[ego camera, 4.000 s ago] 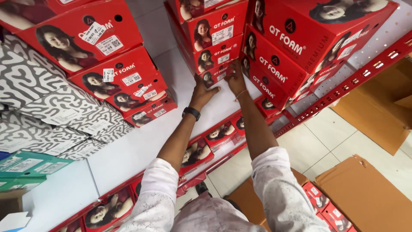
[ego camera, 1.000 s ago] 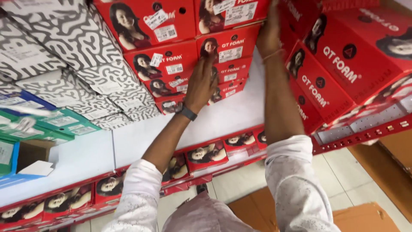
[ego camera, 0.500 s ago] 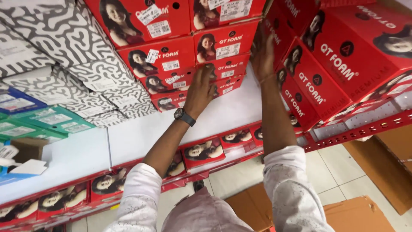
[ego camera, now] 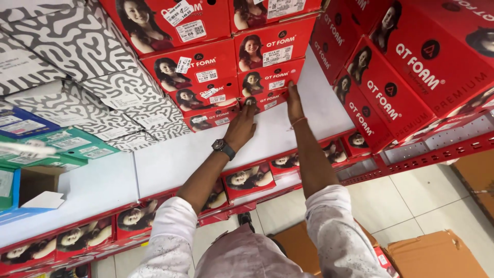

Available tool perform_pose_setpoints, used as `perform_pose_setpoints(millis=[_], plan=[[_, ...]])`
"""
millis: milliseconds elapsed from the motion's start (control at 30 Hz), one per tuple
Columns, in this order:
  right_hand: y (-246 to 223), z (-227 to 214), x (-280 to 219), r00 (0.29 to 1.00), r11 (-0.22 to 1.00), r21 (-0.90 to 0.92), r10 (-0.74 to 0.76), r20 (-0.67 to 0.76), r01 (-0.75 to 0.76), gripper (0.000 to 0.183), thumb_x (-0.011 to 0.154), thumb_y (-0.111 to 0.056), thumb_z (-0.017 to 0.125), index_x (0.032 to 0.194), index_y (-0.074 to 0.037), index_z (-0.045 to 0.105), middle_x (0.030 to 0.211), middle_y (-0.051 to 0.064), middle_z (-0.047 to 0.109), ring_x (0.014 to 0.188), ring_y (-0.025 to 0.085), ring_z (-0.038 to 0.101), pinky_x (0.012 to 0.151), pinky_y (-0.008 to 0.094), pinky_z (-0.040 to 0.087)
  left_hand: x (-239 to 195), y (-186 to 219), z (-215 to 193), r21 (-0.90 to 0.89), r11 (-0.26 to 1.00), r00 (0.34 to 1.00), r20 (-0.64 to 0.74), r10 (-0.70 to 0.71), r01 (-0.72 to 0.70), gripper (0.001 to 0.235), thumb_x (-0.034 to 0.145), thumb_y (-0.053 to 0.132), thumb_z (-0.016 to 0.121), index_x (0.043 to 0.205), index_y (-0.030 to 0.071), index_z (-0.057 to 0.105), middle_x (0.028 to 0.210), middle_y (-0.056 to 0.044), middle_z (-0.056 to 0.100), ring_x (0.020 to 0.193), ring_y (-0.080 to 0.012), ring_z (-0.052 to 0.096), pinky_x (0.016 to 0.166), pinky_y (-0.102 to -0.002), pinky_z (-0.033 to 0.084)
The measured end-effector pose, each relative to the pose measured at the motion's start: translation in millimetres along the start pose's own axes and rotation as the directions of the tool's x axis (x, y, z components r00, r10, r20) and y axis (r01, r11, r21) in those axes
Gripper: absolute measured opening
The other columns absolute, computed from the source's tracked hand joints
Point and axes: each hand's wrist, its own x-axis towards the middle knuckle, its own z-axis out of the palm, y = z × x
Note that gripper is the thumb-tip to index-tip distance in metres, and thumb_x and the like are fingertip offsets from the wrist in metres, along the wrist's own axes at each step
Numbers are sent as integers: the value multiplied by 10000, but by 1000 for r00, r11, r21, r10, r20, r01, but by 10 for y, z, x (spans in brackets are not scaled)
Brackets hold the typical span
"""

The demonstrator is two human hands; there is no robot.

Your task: Stocking and organizing shoe boxes on store shelves from a larger shipping container.

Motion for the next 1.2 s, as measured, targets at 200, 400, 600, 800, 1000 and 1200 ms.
perform_pose_setpoints(millis=[200,400,600,800,1000,1200], plan=[[-864,494,-294,983,976,-161,161,91,-145,729,1020,-512,552,1575,-89,342,1566,29,434,1462,178,379,1211,382,286,2,106,9,50,998,1000,5,-26,26,733,857,105,723,1476,-18,351,1413,-269,471,1171,-433,589,928,-477,545],[-1030,387,-621,979,863,-463,194,-68,-203,785,975,-550,481,1604,-117,301,1593,53,398,1469,233,349,1192,411,260,-255,76,127,10,1000,1000,-8,-6,6,852,844,192,767,1526,-49,315,1472,-310,403,1279,-478,497,1022,-494,484],[-828,132,-732,983,860,-478,170,-65,-180,786,1012,-597,421,1589,-71,334,1586,154,447,1496,284,390,1236,420,276,-325,107,75,113,993,988,149,-50,33,836,854,254,774,1495,-58,338,1540,-309,345,1359,-468,451,1068,-497,460],[-748,11,-627,969,905,-348,223,-104,-245,806,1006,-642,392,1573,-69,385,1576,158,470,1472,289,415,1215,403,278,-289,56,37,190,971,988,60,139,-148,833,833,248,786,1469,-74,356,1536,-299,334,1430,-466,389,1078,-497,458],[-1226,216,-482,916,872,-282,375,-140,-400,890,928,-718,371,1567,-99,392,1567,164,473,1407,339,459,1163,452,335,-266,196,-41,155,986,995,90,46,-60,857,834,234,776,1508,-56,333,1567,-277,309,1441,-426,371,1070,-499,446],[-1575,490,-112,890,820,-370,453,-47,-437,974,908,-785,312,1631,-136,238,1623,160,350,1430,387,371,1162,519,278,-274,142,53,283,959,996,84,10,-34,864,833,262,781,1511,-33,334,1590,-260,297,1407,-404,416,1055,-541,425]])
